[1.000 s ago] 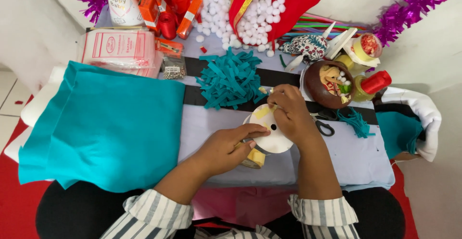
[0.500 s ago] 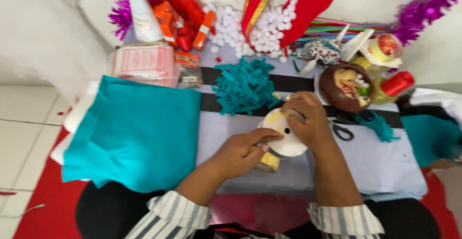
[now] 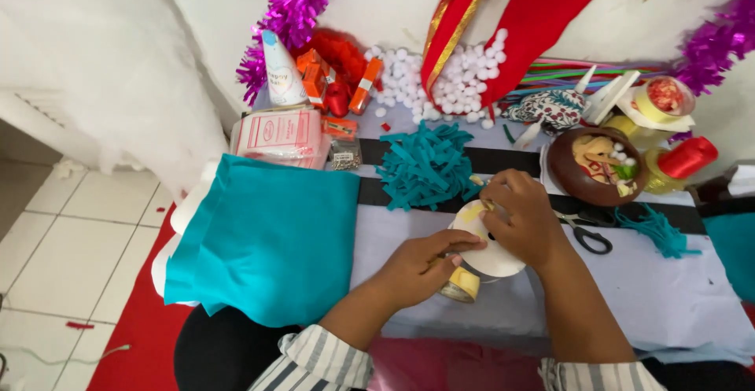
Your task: Applying double-sided tape to a circular cardboard base for a handicraft project
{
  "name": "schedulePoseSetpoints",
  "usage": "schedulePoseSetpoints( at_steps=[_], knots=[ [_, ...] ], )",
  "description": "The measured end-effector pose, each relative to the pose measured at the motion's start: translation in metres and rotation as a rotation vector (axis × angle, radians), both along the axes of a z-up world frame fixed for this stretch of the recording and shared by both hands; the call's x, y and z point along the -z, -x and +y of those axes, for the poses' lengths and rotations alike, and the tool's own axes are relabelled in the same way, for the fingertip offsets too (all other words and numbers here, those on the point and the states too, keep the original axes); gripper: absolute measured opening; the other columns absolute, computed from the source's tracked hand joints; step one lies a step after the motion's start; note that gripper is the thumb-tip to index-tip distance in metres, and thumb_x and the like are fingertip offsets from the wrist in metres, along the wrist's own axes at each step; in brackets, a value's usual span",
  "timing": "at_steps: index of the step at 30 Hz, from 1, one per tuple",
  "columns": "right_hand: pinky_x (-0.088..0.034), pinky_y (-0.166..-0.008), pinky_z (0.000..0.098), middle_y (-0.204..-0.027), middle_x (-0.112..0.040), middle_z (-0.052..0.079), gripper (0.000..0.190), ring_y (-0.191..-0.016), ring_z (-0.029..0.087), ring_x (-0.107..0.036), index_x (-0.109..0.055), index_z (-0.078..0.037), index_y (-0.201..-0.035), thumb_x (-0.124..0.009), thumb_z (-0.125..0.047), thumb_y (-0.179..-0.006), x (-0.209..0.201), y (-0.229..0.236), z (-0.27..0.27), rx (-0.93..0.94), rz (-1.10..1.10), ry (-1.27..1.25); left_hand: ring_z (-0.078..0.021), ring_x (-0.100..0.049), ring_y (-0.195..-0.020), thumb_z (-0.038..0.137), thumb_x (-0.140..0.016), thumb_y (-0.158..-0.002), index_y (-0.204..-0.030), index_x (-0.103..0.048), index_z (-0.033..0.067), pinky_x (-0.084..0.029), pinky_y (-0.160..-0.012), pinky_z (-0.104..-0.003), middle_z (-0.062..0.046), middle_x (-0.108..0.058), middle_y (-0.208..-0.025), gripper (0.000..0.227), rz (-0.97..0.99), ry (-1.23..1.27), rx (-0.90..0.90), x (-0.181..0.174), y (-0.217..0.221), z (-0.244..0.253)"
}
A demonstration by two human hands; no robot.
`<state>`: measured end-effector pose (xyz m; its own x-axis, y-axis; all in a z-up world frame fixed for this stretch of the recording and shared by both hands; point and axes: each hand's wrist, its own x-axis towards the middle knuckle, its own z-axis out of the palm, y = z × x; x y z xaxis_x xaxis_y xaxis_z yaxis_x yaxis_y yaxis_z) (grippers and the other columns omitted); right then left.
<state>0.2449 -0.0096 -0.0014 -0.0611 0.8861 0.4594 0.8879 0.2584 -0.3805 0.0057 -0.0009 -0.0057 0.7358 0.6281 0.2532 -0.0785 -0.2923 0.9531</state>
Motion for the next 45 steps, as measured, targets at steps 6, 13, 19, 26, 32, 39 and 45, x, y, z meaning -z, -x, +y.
schedulePoseSetpoints(
  at_steps=[6, 13, 19, 26, 32, 39, 45],
  knots=[
    [-0.044, -0.077, 0.0407, -0.099, -0.061, 0.009, 0.016, -0.087, 0.030, -0.057, -0.066, -0.009, -0.087, -0.064, -0.017, -0.072, -0.011, 0.006, -0.003, -0.124, 0.000, -0.091, -0.0183, -0.066, -0.102, 0.010, -0.050, -0.096, -0.129, -0.058, 0.0025, -0.052, -0.091, -0.028, -0.011, -0.070, -0.127, 0.035, -0.091, 0.068, 0.045, 0.003, -0.002, -0.002],
    [-0.045, -0.080, 0.0412, -0.098, -0.060, 0.007, 0.023, -0.087, 0.029, -0.057, -0.064, -0.009, -0.094, -0.063, -0.019, -0.073, -0.005, 0.001, -0.015, -0.114, 0.003, -0.057, -0.0178, -0.068, -0.108, 0.005, -0.053, -0.093, -0.127, -0.061, 0.0054, -0.053, -0.095, -0.029, -0.008, -0.072, -0.126, 0.036, -0.053, 0.146, 0.015, 0.009, -0.008, -0.002],
    [-0.048, -0.077, 0.0372, -0.096, -0.072, 0.008, 0.023, -0.081, 0.026, -0.064, -0.066, -0.005, -0.101, -0.063, -0.010, -0.079, -0.015, -0.003, -0.015, -0.059, 0.259, -0.122, -0.0217, -0.069, -0.111, 0.007, -0.055, -0.091, -0.127, -0.060, 0.0033, -0.054, -0.096, -0.031, -0.011, -0.072, -0.126, 0.037, -0.042, 0.155, 0.021, 0.003, -0.007, 0.000],
    [-0.050, -0.073, 0.0344, -0.097, -0.073, 0.006, 0.026, -0.081, 0.024, -0.064, -0.072, -0.007, -0.098, -0.061, -0.003, -0.075, -0.041, -0.018, -0.009, -0.214, 0.201, -0.002, -0.0240, -0.068, -0.113, 0.009, -0.055, -0.091, -0.126, -0.060, 0.0014, -0.053, -0.098, -0.032, -0.014, -0.071, -0.126, 0.036, -0.072, 0.146, 0.033, -0.006, -0.007, 0.000],
    [-0.042, -0.088, 0.0359, -0.102, -0.070, -0.001, 0.019, -0.095, 0.020, -0.062, -0.078, -0.015, -0.096, -0.066, -0.016, -0.081, -0.032, -0.026, -0.007, -0.213, 0.004, 0.062, -0.0226, -0.068, -0.110, 0.007, -0.054, -0.091, -0.126, -0.060, 0.0005, -0.052, -0.096, -0.031, -0.014, -0.071, -0.126, 0.036, -0.065, 0.121, 0.030, -0.004, -0.007, 0.002],
    [-0.041, -0.086, 0.0349, -0.097, -0.069, -0.005, 0.009, -0.091, 0.018, -0.062, -0.070, -0.014, -0.090, -0.062, -0.016, -0.089, -0.028, -0.022, -0.008, -0.156, -0.020, 0.078, -0.0191, -0.066, -0.102, 0.009, -0.053, -0.093, -0.127, -0.060, 0.0004, -0.052, -0.090, -0.028, -0.012, -0.071, -0.125, 0.036, -0.073, 0.089, 0.025, -0.009, -0.007, 0.000],
    [-0.045, -0.075, 0.0379, -0.092, -0.057, 0.004, 0.014, -0.080, 0.025, -0.055, -0.068, -0.013, -0.094, -0.065, -0.006, -0.083, -0.028, -0.013, -0.014, -0.155, -0.046, -0.003, -0.0207, -0.067, -0.105, 0.005, -0.049, -0.089, -0.126, -0.061, 0.0011, -0.051, -0.093, -0.029, -0.012, -0.070, -0.126, 0.038, -0.050, 0.074, -0.005, -0.011, -0.008, -0.003]
  ],
)
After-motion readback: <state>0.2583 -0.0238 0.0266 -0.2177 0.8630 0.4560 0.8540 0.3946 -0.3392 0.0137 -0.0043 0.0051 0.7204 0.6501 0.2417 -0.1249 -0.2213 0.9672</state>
